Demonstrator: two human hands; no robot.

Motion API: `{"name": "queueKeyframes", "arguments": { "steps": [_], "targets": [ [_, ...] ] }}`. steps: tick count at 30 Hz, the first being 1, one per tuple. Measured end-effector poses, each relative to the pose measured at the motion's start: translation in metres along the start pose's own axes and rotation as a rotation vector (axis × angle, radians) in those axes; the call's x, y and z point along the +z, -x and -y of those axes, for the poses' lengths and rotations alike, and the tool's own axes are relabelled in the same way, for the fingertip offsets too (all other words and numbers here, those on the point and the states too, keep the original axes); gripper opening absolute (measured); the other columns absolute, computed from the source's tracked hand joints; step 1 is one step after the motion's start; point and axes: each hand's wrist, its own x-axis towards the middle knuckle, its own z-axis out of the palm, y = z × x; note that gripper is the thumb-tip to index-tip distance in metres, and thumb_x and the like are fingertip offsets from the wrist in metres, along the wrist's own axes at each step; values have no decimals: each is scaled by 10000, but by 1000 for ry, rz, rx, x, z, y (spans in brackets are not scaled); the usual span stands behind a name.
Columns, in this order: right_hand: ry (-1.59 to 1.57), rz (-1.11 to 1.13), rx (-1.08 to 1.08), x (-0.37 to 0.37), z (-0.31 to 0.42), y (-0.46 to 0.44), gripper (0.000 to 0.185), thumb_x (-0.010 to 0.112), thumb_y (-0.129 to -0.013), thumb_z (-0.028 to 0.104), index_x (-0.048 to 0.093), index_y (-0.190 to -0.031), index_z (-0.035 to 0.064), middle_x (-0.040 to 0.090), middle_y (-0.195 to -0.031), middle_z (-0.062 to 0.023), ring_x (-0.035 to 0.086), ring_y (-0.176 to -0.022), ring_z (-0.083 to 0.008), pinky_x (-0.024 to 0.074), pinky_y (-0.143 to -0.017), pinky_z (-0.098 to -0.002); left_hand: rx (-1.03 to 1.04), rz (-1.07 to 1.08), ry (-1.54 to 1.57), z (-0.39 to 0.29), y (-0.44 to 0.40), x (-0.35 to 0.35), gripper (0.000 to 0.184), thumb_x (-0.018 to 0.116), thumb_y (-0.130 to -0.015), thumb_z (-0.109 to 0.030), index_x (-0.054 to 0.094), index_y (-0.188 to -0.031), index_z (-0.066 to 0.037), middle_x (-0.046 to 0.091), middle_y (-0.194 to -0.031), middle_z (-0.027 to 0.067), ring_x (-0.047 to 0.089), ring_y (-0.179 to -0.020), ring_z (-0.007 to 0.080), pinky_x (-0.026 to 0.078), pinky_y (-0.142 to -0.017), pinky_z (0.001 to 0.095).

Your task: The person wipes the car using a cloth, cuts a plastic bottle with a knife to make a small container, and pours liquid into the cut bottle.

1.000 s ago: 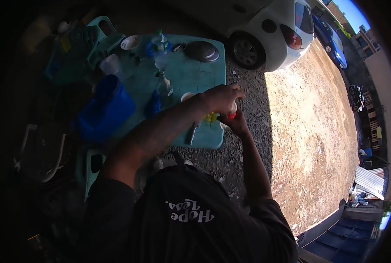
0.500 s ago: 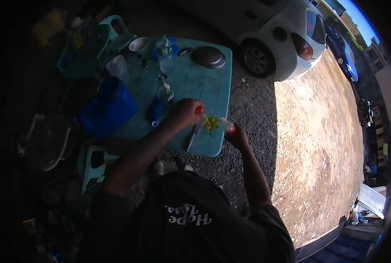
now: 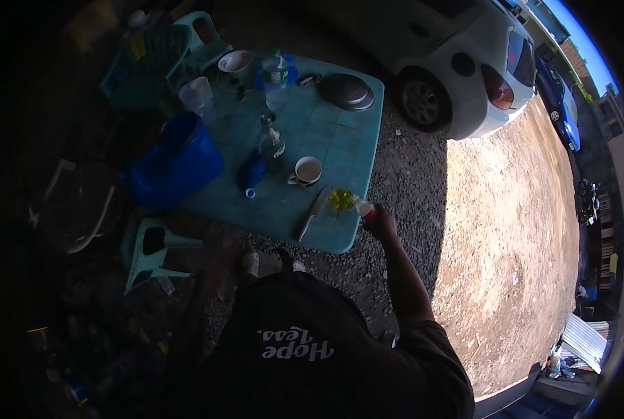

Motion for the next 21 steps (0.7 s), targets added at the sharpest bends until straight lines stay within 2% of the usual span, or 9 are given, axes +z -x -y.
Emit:
{"name": "queueKeyframes", "arguments": {
  "steps": [1,2,4,5,10,13,17,19,21],
  "targets": [
    [37,30,0,-2,0,-2,578,776,-656,253,540,-1166,120,662,-1056,-185,633,-1003,-388,513,-834,-489,-146,-79,-444,15,16,-8,207,671,-895,-200,693,-983,-14,671,-734,48,550,-542,107,412,-455,274],
    [73,58,1,-4,1,-3,571,748,-683,252,525,-1193,128,652,-1079,-192,625,-1027,-399,507,-855,-508,-147,-79,-442,79,12,-6,207,671,-895,-200,693,-983,-14,671,-734,48,550,-542,107,412,-455,274],
    [78,63,-7,-7,3,-3,564,746,-687,248,519,-1188,123,652,-1077,-194,626,-1024,-399,509,-852,-507,21,385,227,171,-27,-43,246,670,-898,-210,697,-1032,-5,687,-763,76,617,-583,124,499,-494,268],
    [82,69,-14,-9,4,-3,558,744,-691,244,514,-1183,119,652,-1075,-195,627,-1020,-398,510,-848,-505,22,385,227,171,-18,-38,246,670,-898,-210,697,-1032,-5,687,-763,76,617,-583,124,499,-494,268],
    [119,82,1,-16,14,-1,538,741,-699,223,517,-1176,113,650,-1070,-196,629,-1013,-397,513,-840,-503,333,-204,-1162,170,18,5,207,649,-773,-243,692,-877,-69,660,-780,168,634,-735,379,492,-676,512],
    [119,73,3,-16,14,-1,530,741,-701,222,521,-1170,113,651,-1064,-193,629,-1010,-396,512,-841,-501,432,-300,-956,117,40,-1,182,653,-739,-273,676,-700,-97,640,-708,174,619,-655,364,493,-621,495],
    [141,49,-8,-18,17,2,508,744,-703,233,539,-1154,126,653,-1070,-182,629,-1014,-391,505,-852,-493,431,-258,-1103,142,21,-2,166,674,-735,-247,665,-678,-92,647,-697,145,628,-622,325,504,-587,447],
    [130,28,-13,-17,15,3,501,746,-703,236,543,-1149,131,653,-1073,-179,629,-1017,-389,502,-857,-492,166,-300,-456,104,38,-5,146,698,-729,-215,662,-682,-81,659,-691,124,645,-616,281,517,-579,405],
    [118,8,-17,-19,15,4,494,748,-703,238,547,-1143,136,653,-1076,-176,628,-1019,-387,500,-861,-490,189,-270,-321,128,25,-7,138,707,-728,-206,663,-693,-80,666,-698,118,655,-634,260,522,-591,396]
  ]
}}
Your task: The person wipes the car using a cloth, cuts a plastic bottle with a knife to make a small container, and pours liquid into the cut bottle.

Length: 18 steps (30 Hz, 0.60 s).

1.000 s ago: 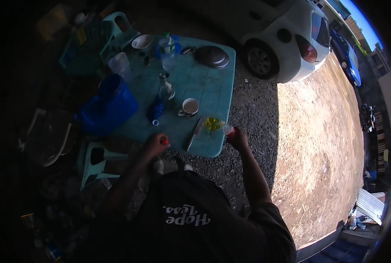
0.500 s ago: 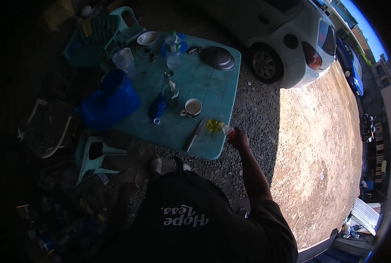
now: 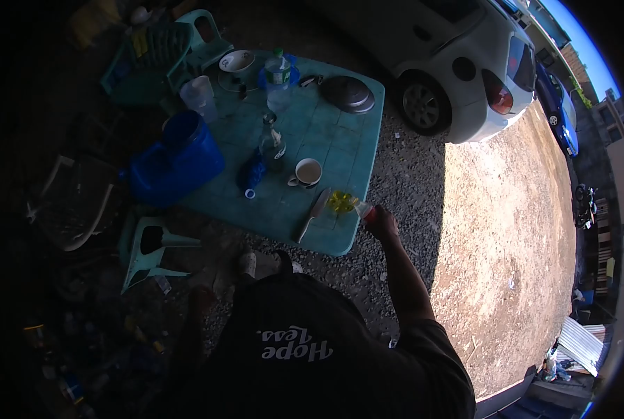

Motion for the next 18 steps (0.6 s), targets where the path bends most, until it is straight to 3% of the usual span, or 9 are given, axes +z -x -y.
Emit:
{"name": "queueKeyframes", "arguments": {
  "steps": [2,4,5,7,8,10,14,16,18],
  "targets": [
    [19,26,31,-2,1,2,485,747,-712,244,549,-1141,137,657,-1065,-175,632,-1010,-387,505,-849,-494,7,18,137,4,-4,-2,131,716,-727,-197,663,-704,-79,673,-705,112,664,-651,240,528,-603,387],
    [36,33,29,-3,0,3,478,744,-716,246,551,-1139,137,659,-1058,-174,634,-1005,-388,507,-841,-497,-228,189,439,8,-10,-6,158,755,-685,-202,669,-740,-82,684,-719,112,671,-665,232,537,-624,381],
    [54,40,24,-3,0,3,471,742,-720,248,553,-1137,137,661,-1051,-173,635,-1001,-388,510,-832,-499,-227,190,438,12,-12,-5,158,755,-685,-202,669,-740,-82,684,-719,112,671,-665,232,537,-624,381],
    [52,41,29,-2,-1,3,469,741,-724,255,540,-1129,131,663,-1041,-184,635,-1002,-395,503,-841,-502,-25,122,50,17,-15,-2,197,787,-646,-199,673,-757,-83,683,-722,116,676,-684,244,540,-635,380],
    [51,43,32,-2,-1,3,468,740,-729,261,527,-1122,124,664,-1032,-196,635,-1002,-402,495,-849,-505,-26,122,49,18,-16,-1,197,787,-646,-199,673,-757,-83,683,-722,116,676,-684,244,540,-635,380],
    [48,35,20,0,-4,1,475,746,-725,264,525,-1121,123,665,-1031,-196,636,-999,-402,498,-844,-505,-256,102,-10,15,-17,4,210,803,-621,-201,674,-740,-87,683,-729,117,677,-701,255,542,-652,384],
    [58,28,-9,7,-11,-4,493,760,-716,277,521,-1116,119,667,-1025,-192,640,-985,-402,506,-830,-505,-331,140,19,16,-13,4,194,796,-635,-208,675,-735,-95,680,-727,110,677,-711,261,541,-664,393],
    [52,31,-7,8,-13,-5,492,759,-720,286,520,-1116,118,668,-1023,-192,641,-981,-402,507,-827,-505,230,-22,-269,18,-6,5,199,798,-636,-215,676,-738,-97,679,-727,106,675,-707,262,541,-674,395],
    [47,35,-3,9,-13,-4,491,757,-724,295,520,-1115,117,669,-1022,-191,642,-977,-403,507,-823,-506,197,-29,-256,15,-2,5,195,798,-636,-213,675,-736,-100,679,-726,102,675,-705,257,541,-675,392]
  ]
}}
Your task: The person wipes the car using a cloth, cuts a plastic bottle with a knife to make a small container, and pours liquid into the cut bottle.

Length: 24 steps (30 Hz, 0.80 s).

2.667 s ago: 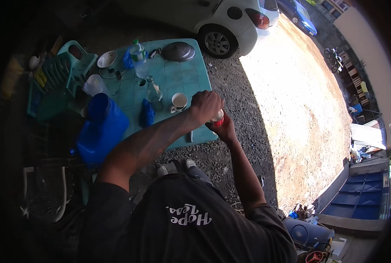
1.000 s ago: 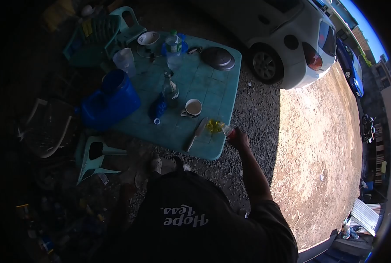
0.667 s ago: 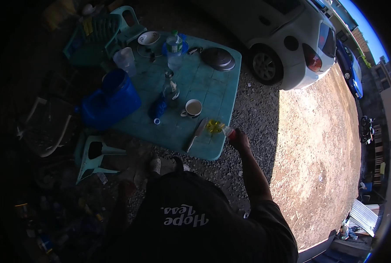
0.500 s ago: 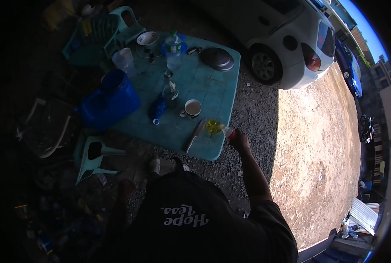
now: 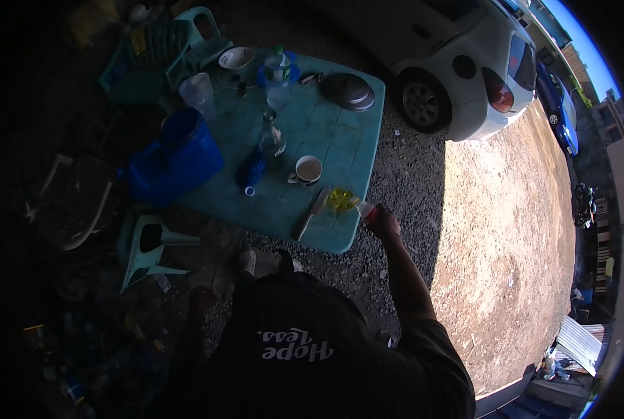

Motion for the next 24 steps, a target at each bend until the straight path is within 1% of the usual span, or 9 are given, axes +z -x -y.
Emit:
{"name": "queueKeyframes", "arguments": {
  "steps": [5,8,10,11,13,17,20,22,24],
  "targets": [
    [34,15,28,-6,6,2,462,716,-733,231,522,-1136,111,663,-1057,-185,641,-996,-393,508,-842,-502,-46,11,92,-10,3,-6,211,790,-640,-235,684,-750,-90,680,-745,116,676,-730,281,544,-695,400],
    [31,3,35,-7,7,2,465,730,-728,228,523,-1129,110,664,-1051,-188,641,-997,-393,507,-840,-501,-2,56,-207,10,1,11,263,778,-639,-279,694,-782,-74,680,-769,142,673,-766,323,544,-719,424],
    [21,-6,21,-7,6,2,468,736,-725,229,525,-1125,109,664,-1048,-190,640,-996,-395,507,-837,-504,207,-47,-245,14,3,15,171,615,-720,-269,651,-651,-117,604,-673,106,607,-665,312,480,-624,466],
    [11,-14,8,-6,4,2,470,743,-722,230,526,-1121,108,664,-1046,-192,640,-994,-398,506,-835,-507,207,-48,-245,14,2,16,171,615,-720,-269,651,-651,-117,604,-673,106,607,-665,312,480,-624,466],
    [19,-12,-6,-4,1,0,481,751,-713,244,529,-1118,108,665,-1040,-192,641,-987,-399,505,-834,-508,-20,101,-249,14,-1,17,309,770,-625,-319,701,-800,-73,677,-805,166,664,-815,350,537,-741,452],
    [-79,-34,-25,6,-1,-7,538,771,-681,269,536,-1133,98,668,-1039,-189,644,-967,-398,509,-832,-496,-92,122,-214,5,-3,13,293,758,-659,-310,697,-807,-65,678,-842,174,660,-820,355,532,-746,459],
    [-287,-41,-112,-2,12,6,594,782,-656,261,538,-1170,88,671,-1031,-182,650,-964,-380,520,-821,-464,-43,46,11,-69,-20,-30,237,737,-727,-243,690,-845,-44,672,-886,186,660,-822,347,531,-750,431],
    [-375,-54,-185,-10,32,27,594,780,-660,256,541,-1173,75,671,-1020,-182,655,-960,-367,525,-814,-448,-95,-78,323,-154,-40,-74,175,695,-813,-162,671,-912,-19,682,-893,148,672,-833,262,531,-758,363],
    [-488,-58,-291,-9,55,48,582,782,-667,246,550,-1168,59,669,-1009,-179,662,-961,-340,530,-806,-420,-309,19,765,-226,-59,-108,205,696,-840,-111,651,-1011,-8,678,-891,76,651,-867,155,521,-772,297]
  ]
}}
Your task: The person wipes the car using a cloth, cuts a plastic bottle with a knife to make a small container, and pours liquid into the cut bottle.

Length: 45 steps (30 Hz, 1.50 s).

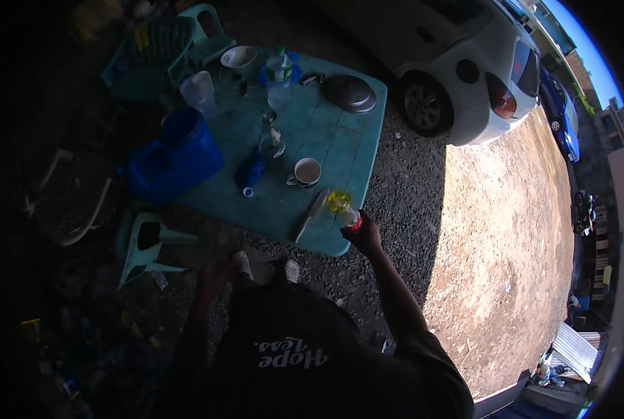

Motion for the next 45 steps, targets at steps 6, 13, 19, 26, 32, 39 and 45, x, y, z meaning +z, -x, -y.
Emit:
{"name": "queueKeyframes", "arguments": {
  "steps": [6,13,19,26,32,39,45],
  "targets": [
    [-324,329,-257,96,94,47,566,812,-653,198,575,-1145,46,650,-1021,-165,645,-963,-337,519,-830,-401,328,62,139,-118,27,39,343,736,-801,-47,623,-1123,-8,661,-970,62,631,-932,135,518,-812,282],
    [-309,543,-538,168,205,43,655,824,-697,275,526,-1211,-2,673,-1003,-178,671,-945,-316,539,-798,-385,438,-187,73,-169,71,-49,332,756,-799,-101,646,-1099,-11,655,-1034,104,640,-977,166,526,-842,302],
    [-745,1488,-446,225,361,45,337,778,-759,128,591,-1030,55,644,-930,-48,632,-868,-153,514,-772,-311,553,-37,-8,-181,103,-218,289,695,-866,-106,661,-1146,-45,689,-1054,96,643,-992,148,526,-866,295],
    [-851,1996,-450,318,508,134,442,770,-703,116,555,-1078,20,629,-928,-77,626,-883,-198,496,-782,-344,764,-216,-361,-168,236,-372,360,669,-837,-31,664,-1189,-107,671,-1115,100,634,-1041,180,498,-927,305],
    [-580,1842,-733,383,564,236,340,799,-678,50,613,-962,49,645,-897,-33,614,-834,-140,492,-768,-306,495,-490,-492,-102,351,-425,306,790,-743,-198,720,-997,-42,655,-848,116,650,-814,251,488,-697,355],
    [-444,1376,-876,475,600,314,349,788,-698,79,593,-984,32,628,-879,-23,591,-803,-112,491,-729,-288,290,-839,-554,-31,390,-495,375,843,-629,-277,696,-824,8,657,-744,155,663,-707,307,512,-644,378],
    [-352,1552,-871,549,672,323,352,792,-696,73,597,-985,24,647,-878,-30,596,-785,-98,493,-709,-270,531,-684,-58,30,395,-575,429,785,-673,2,702,-1091,-54,619,-1035,87,615,-1028,205,510,-897,306]
  ]
}}
